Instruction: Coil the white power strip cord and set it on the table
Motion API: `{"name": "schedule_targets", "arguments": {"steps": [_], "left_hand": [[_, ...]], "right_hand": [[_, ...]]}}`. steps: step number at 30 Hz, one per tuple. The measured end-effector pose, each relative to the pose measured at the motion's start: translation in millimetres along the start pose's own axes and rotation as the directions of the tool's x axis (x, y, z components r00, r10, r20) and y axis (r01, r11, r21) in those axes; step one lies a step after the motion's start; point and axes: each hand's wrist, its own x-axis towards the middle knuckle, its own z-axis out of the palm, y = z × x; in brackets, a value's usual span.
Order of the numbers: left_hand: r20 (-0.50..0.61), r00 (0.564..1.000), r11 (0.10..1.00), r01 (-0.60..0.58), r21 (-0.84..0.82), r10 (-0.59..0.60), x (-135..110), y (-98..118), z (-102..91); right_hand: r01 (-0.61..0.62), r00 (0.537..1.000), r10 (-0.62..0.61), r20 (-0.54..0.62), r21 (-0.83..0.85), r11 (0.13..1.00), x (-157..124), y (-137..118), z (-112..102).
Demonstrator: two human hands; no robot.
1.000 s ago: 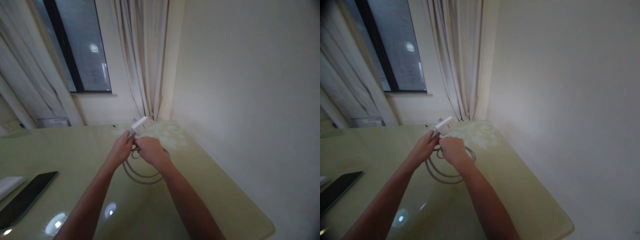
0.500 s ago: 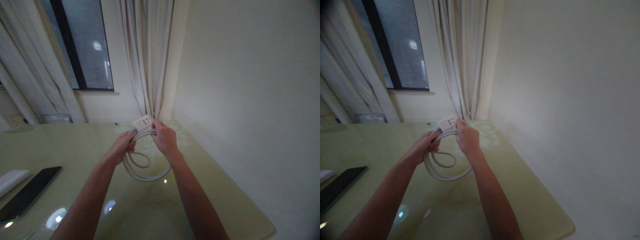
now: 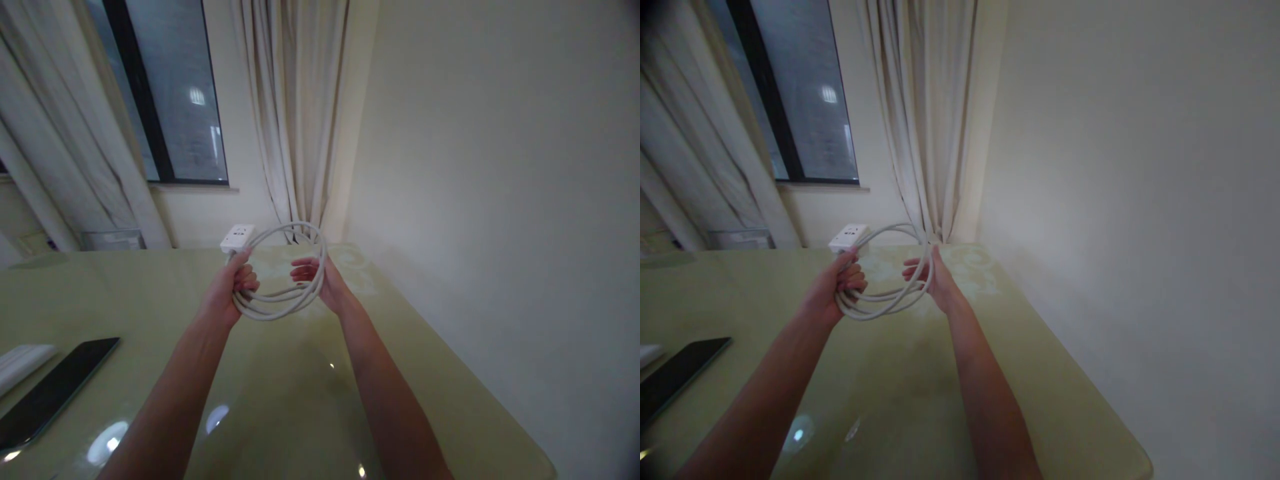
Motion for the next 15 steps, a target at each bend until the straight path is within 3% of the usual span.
{"name": "schedule_targets", "arguments": {"steps": [2, 4, 6, 9, 13, 15], "left_hand": [[-0.027, 0.996, 0.997, -0.083, -0.005, 0.083, -1, -1, 2.4], [-0.052, 0.983, 0.984, -0.176, 0.01, 0.177, -2, -1, 4.4], [-0.082, 0.963, 0.966, -0.255, 0.048, 0.258, -2, -2, 5.1], [-0.119, 0.934, 0.938, -0.321, 0.132, 0.337, -1, -4, 3.1], [-0.193, 0.879, 0.892, -0.391, 0.228, 0.435, 4, -9, -3.4], [-0.249, 0.843, 0.872, -0.421, 0.248, 0.478, 8, -11, -6.9]], "right_hand": [[-0.153, 0.984, 0.155, 0.087, -0.027, 0.988, 3, 6, 0], [-0.209, 0.96, 0.209, 0.188, -0.02, 0.978, 5, 12, 1], [-0.138, 0.97, 0.136, 0.2, -0.002, 0.99, 7, 18, 4], [-0.004, 0.996, 0.006, 0.092, -0.03, 1.0, 13, 27, 10], [0.067, 0.998, -0.067, -0.018, -0.04, 0.997, 13, 31, 20], [0.106, 0.994, -0.106, -0.013, 0.009, 0.994, 8, 28, 26]]}}
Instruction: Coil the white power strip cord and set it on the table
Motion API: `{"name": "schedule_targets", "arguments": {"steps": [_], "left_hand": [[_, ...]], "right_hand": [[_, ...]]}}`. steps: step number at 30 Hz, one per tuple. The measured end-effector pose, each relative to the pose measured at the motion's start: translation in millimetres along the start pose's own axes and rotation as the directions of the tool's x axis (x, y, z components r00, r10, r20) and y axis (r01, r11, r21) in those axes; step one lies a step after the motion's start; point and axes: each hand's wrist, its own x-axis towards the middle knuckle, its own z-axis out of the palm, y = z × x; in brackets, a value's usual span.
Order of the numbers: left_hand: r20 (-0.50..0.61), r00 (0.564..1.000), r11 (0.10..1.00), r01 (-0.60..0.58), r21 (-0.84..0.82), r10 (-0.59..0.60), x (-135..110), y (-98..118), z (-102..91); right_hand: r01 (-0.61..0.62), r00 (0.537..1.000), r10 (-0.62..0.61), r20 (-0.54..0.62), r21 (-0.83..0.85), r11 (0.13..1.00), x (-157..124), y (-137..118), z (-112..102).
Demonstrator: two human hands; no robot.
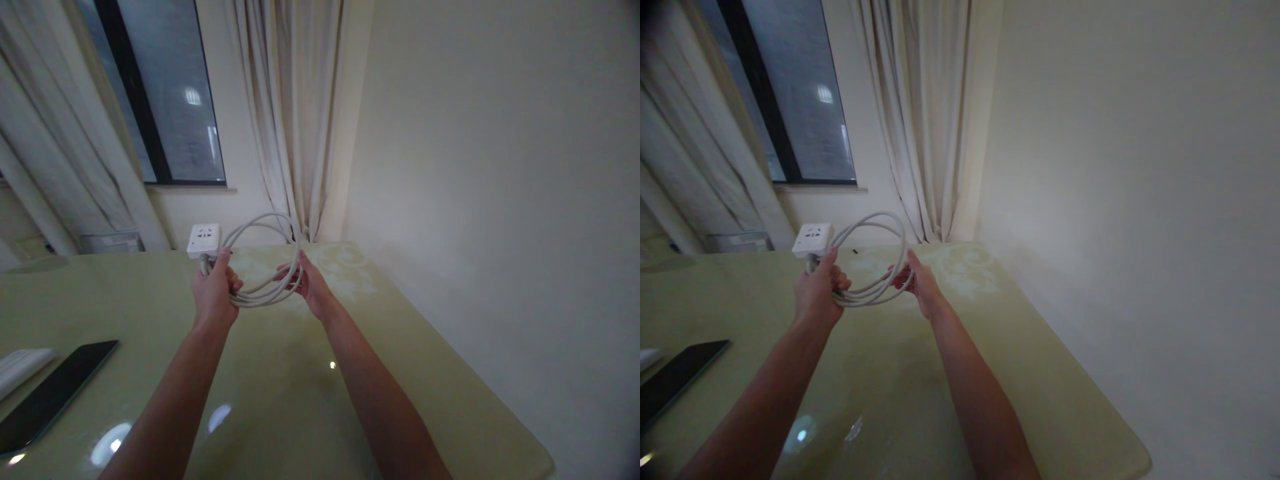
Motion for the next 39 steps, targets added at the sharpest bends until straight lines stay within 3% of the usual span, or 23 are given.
{"name": "schedule_targets", "arguments": {"steps": [4, 6, 9, 13, 19, 25, 29, 33, 39], "left_hand": [[-0.16, 0.984, 0.997, -0.08, -0.011, 0.077, 4, -6, -2.3], [-0.237, 0.965, 0.993, -0.115, 0.007, 0.113, 4, -9, -2.0], [-0.29, 0.948, 0.992, -0.125, 0.035, 0.13, -2, -14, 1.3], [-0.235, 0.965, 0.993, -0.121, 0.007, 0.119, -17, -24, 9.9], [-0.134, 0.991, 0.999, -0.011, -0.047, 0.005, -34, -43, 19.1], [-0.123, 0.988, 0.995, 0.088, -0.038, -0.092, -33, -45, 18.6], [0.023, 0.983, 0.984, 0.179, 0.01, -0.18, -31, -44, 16.9], [0.126, 0.977, 0.981, 0.182, -0.067, -0.173, -32, -44, 17.3], [-0.047, 0.992, 0.985, 0.106, -0.134, -0.113, -31, -46, 17.5]], "right_hand": [[0.054, 0.981, -0.078, 0.175, 0.137, 0.989, -16, -6, 20], [0.061, 0.975, -0.089, 0.204, 0.14, 0.988, -21, -3, 33], [0.105, 0.994, -0.107, 0.006, 0.136, 0.985, -21, 6, 53], [0.218, 0.946, -0.159, -0.282, 0.193, 0.957, -12, 17, 62], [0.248, 0.884, -0.104, -0.455, 0.269, 0.931, -6, 20, 56], [0.16, 0.921, 0.014, -0.39, 0.411, 0.897, -9, -10, 39], [0.246, 0.899, -0.128, -0.42, 0.24, 0.939, -9, -23, 23], [0.316, 0.878, -0.253, -0.406, 0.098, 0.944, -5, -22, 16], [0.304, 0.871, -0.276, -0.406, 0.005, 0.953, -4, -17, 22]]}}
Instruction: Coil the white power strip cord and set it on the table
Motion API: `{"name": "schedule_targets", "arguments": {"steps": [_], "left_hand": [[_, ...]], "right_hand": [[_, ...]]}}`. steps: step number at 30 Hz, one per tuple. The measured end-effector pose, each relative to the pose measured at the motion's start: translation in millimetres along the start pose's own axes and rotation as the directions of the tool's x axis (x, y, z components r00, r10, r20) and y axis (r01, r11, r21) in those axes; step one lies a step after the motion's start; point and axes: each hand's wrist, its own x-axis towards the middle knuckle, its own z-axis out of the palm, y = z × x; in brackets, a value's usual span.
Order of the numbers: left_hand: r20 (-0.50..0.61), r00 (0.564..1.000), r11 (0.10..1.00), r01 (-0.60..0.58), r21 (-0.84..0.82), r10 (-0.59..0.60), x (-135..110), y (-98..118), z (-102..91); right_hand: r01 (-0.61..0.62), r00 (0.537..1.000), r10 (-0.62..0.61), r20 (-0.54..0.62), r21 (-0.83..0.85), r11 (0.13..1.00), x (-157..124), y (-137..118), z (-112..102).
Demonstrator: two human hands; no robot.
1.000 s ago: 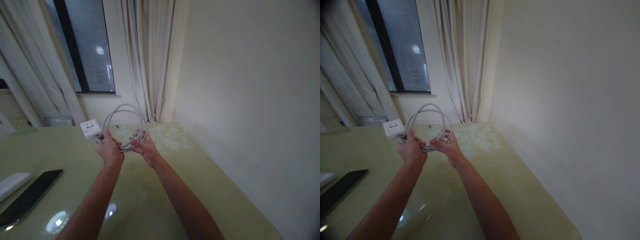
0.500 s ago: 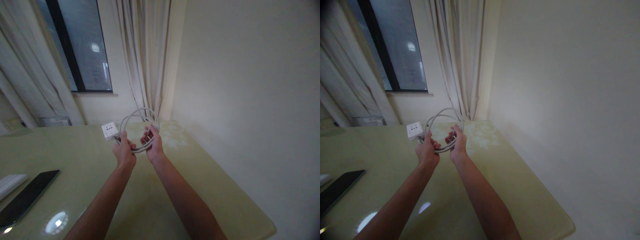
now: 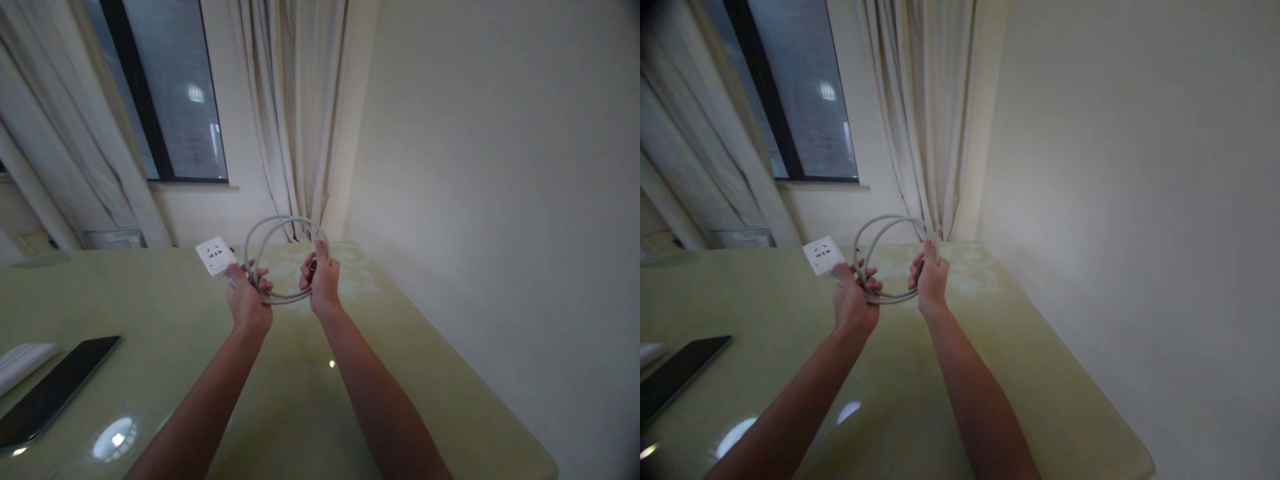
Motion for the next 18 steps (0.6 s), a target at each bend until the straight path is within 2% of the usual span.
{"name": "schedule_targets", "arguments": {"steps": [2, 6, 10, 12, 14, 16, 18], "left_hand": [[-0.009, 1.0, 1.0, -0.026, 0.013, 0.026, 2, -2, -1.1], [0.085, 0.991, 0.993, -0.108, 0.046, 0.104, 3, -2, -2.2], [0.161, 0.976, 0.987, -0.154, 0.034, 0.147, 4, 6, -2.7], [0.173, 0.974, 0.985, -0.158, 0.074, 0.144, 7, 9, -4.3], [0.194, 0.975, 0.979, -0.14, 0.149, 0.11, 11, 11, -7.0], [0.257, 0.965, 0.968, -0.113, 0.224, 0.054, 14, 11, -10.3], [0.336, 0.942, 0.948, -0.116, 0.298, 0.01, 17, 12, -13.6]], "right_hand": [[0.017, 0.999, -0.019, -0.034, -0.054, 0.998, -1, 2, 1], [0.014, 0.997, -0.02, -0.077, -0.078, 0.997, 2, 3, -3], [-0.065, 0.998, 0.065, 0.011, 0.055, 0.996, 9, -11, -10], [-0.144, 0.988, 0.136, 0.069, 0.127, 0.981, 13, -20, -14], [-0.19, 0.981, 0.18, 0.077, 0.149, 0.97, 16, -25, -18], [-0.149, 0.989, 0.147, 0.024, 0.117, 0.982, 18, -25, -22], [-0.036, 0.999, 0.037, -0.021, 0.029, 0.999, 20, -22, -27]]}}
